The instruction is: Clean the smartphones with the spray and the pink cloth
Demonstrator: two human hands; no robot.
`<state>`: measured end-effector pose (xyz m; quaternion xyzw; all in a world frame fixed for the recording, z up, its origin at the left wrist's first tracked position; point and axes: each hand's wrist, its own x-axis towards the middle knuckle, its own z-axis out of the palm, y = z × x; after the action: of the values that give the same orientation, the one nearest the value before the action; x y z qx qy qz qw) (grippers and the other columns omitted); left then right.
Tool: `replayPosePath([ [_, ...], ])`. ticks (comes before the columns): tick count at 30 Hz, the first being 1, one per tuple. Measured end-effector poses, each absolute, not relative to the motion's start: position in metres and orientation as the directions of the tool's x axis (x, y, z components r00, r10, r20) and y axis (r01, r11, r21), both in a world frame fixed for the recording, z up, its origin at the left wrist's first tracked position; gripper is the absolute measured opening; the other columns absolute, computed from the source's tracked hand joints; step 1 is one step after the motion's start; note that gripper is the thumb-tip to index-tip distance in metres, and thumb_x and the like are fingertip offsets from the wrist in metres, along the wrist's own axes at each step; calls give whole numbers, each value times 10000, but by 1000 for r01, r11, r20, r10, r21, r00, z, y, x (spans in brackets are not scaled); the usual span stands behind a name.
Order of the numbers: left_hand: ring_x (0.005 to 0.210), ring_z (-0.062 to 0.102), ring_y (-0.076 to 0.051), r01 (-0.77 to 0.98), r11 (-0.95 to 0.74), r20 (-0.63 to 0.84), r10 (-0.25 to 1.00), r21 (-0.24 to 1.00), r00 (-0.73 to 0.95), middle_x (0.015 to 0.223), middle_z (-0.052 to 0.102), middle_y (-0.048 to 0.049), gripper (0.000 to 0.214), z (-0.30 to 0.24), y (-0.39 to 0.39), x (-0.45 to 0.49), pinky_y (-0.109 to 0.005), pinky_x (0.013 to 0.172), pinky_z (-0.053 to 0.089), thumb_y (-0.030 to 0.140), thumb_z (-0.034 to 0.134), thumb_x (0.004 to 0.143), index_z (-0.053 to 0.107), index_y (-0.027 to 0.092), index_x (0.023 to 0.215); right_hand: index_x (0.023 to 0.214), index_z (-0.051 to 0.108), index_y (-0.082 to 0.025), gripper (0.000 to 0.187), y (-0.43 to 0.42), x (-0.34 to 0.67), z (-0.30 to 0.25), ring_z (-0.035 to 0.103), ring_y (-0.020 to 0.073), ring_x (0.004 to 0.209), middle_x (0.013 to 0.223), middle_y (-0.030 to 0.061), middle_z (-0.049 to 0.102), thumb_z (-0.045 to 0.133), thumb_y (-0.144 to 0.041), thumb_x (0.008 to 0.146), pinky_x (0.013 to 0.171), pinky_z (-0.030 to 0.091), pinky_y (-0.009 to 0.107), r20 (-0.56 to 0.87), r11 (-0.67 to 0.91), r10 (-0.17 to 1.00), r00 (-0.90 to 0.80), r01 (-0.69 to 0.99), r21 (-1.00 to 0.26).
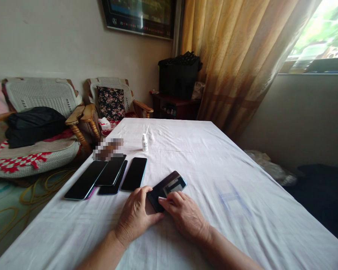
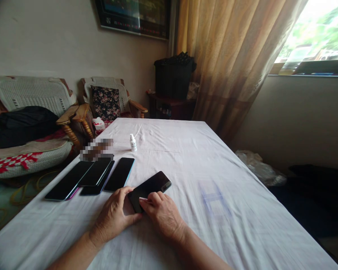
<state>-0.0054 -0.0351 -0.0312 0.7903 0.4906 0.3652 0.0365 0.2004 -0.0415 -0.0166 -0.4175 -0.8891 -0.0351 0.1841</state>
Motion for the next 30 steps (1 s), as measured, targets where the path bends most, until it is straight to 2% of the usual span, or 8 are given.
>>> replayPosePath([
  [7,995,660,-316,769,-502,534,807,396,251,1088,664,-108,774,-30,-35,-4,-461,849,562,391,874,579,450,201,1198,1269,612,-267,394,-29,223,-19,595,184,826,1009,62,629,525,-108,920,711,486,289,309,486,838,-450,873,-47],
  [12,994,667,-317,762,-492,523,818,421,240,1092,670,-105,722,-31,-34,-5,-457,836,563,462,822,636,456,215,1207,1265,600,-267,357,-42,217,-19,587,176,815,1008,55,630,483,-149,948,711,479,277,325,558,800,-505,824,-92],
  [18,980,671,-323,775,-498,538,806,389,248,1085,669,-120,775,-31,-35,-5,-454,822,566,474,849,602,445,208,1207,1193,635,-258,270,-57,207,-20,586,182,795,948,44,634,485,-215,972,693,468,283,347,663,724,-596,741,-112],
  [22,978,670,-320,788,-491,533,808,371,252,1089,665,-115,787,-30,-34,-4,-456,823,567,455,859,593,433,211,1209,1243,622,-256,346,-51,217,-23,599,187,808,987,57,633,524,-149,929,707,487,293,363,628,748,-555,769,-118],
  [27,968,672,-311,789,-486,530,811,376,247,1076,670,-112,760,-31,-34,-4,-448,824,567,465,836,624,434,206,1216,1262,624,-255,482,-38,231,-22,606,199,878,1016,69,635,503,-26,856,729,507,283,313,477,848,-428,873,-98],
  [30,967,672,-317,786,-491,532,809,377,250,1075,671,-117,772,-31,-34,-4,-451,821,569,461,846,606,443,201,1210,1268,619,-243,475,-40,225,-21,608,202,875,1011,75,640,518,-32,855,723,506,281,318,481,843,-433,872,-88],
])
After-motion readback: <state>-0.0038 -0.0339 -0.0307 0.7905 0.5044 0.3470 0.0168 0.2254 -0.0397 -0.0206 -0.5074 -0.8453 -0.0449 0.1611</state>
